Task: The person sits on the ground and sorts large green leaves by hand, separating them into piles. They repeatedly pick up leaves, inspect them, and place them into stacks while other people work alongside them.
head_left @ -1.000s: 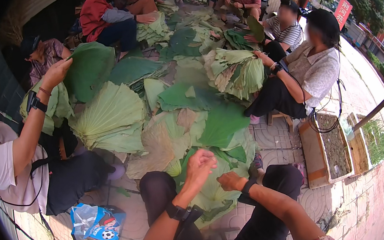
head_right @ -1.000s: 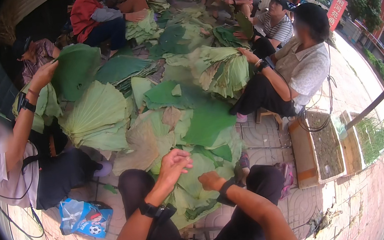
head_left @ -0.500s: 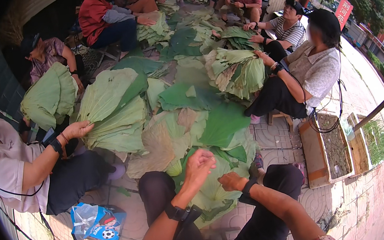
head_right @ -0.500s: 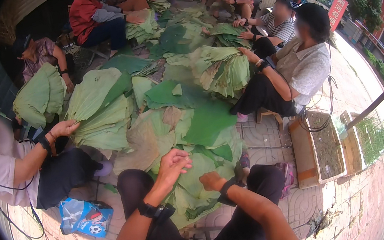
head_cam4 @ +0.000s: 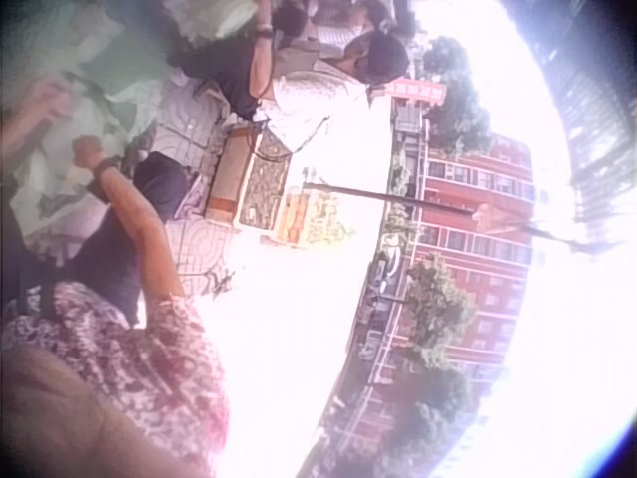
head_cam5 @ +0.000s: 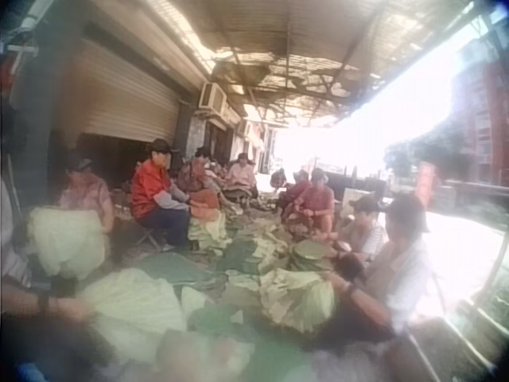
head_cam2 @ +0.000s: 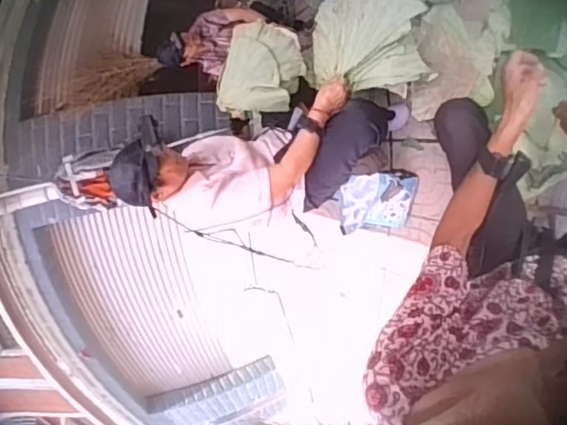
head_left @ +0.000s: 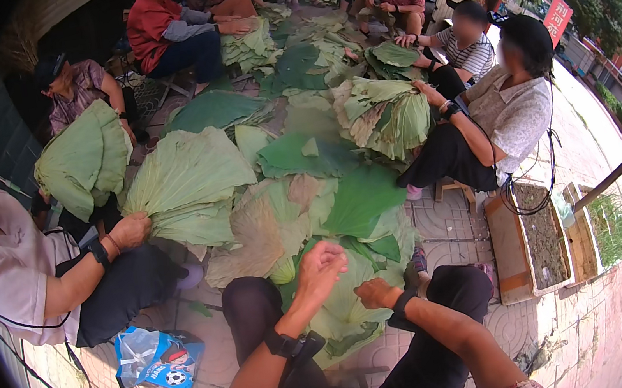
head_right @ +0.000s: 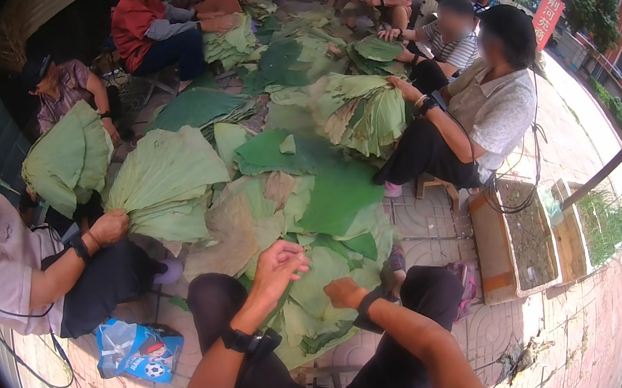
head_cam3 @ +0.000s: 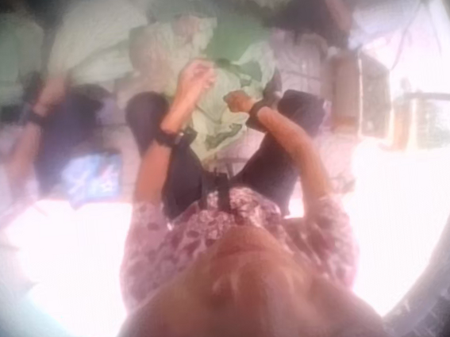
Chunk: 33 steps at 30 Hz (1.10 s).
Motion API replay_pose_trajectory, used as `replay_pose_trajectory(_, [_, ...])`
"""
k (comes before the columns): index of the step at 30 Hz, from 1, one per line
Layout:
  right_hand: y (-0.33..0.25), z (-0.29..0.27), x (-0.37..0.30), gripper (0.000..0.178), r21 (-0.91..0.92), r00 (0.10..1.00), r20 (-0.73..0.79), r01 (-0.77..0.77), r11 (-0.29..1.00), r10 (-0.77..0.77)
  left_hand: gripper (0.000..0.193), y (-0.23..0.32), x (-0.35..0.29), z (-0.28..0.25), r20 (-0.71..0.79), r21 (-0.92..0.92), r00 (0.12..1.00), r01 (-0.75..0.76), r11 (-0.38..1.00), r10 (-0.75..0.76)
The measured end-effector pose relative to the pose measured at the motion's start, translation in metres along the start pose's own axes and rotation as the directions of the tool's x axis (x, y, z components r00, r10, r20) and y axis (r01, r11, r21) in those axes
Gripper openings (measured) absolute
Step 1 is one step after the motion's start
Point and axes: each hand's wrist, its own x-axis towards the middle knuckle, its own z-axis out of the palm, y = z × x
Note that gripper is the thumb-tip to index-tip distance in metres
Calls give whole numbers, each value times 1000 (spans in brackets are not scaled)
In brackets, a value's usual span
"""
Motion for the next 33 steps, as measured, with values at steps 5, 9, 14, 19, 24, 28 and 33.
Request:
replay_pose_trajectory(5, [1,2,1,16,5,1000,15,-9,1000,9,24,1,-2,-3,-11,7,1000,-3,1000,3])
replay_pose_trajectory(9, [1,3,0,16,2,1000,20,-8,1000,8,24,2,-4,-8,-24,11,1000,-2,1000,3])
replay_pose_trajectory(14, [3,5,0,15,-7,1000,25,-4,1000,5,24,0,-7,-15,-52,12,999,-14,1000,15])
replay_pose_trajectory(19, [3,6,0,16,1,999,36,-11,1000,11,23,2,-10,-23,-83,11,996,-22,1000,23])
replay_pose_trajectory(24, [2,4,-1,17,-11,999,49,-13,1000,14,22,3,-12,-26,-97,2,995,-32,999,32])
replay_pose_trajectory(28, [4,7,-2,16,-9,1000,31,-7,1000,7,23,6,-13,-24,-110,-9,993,-42,999,41])
replay_pose_trajectory(33, [2,6,-2,15,-22,999,46,-1,1000,2,22,6,-14,-25,-124,-11,991,-50,999,48])
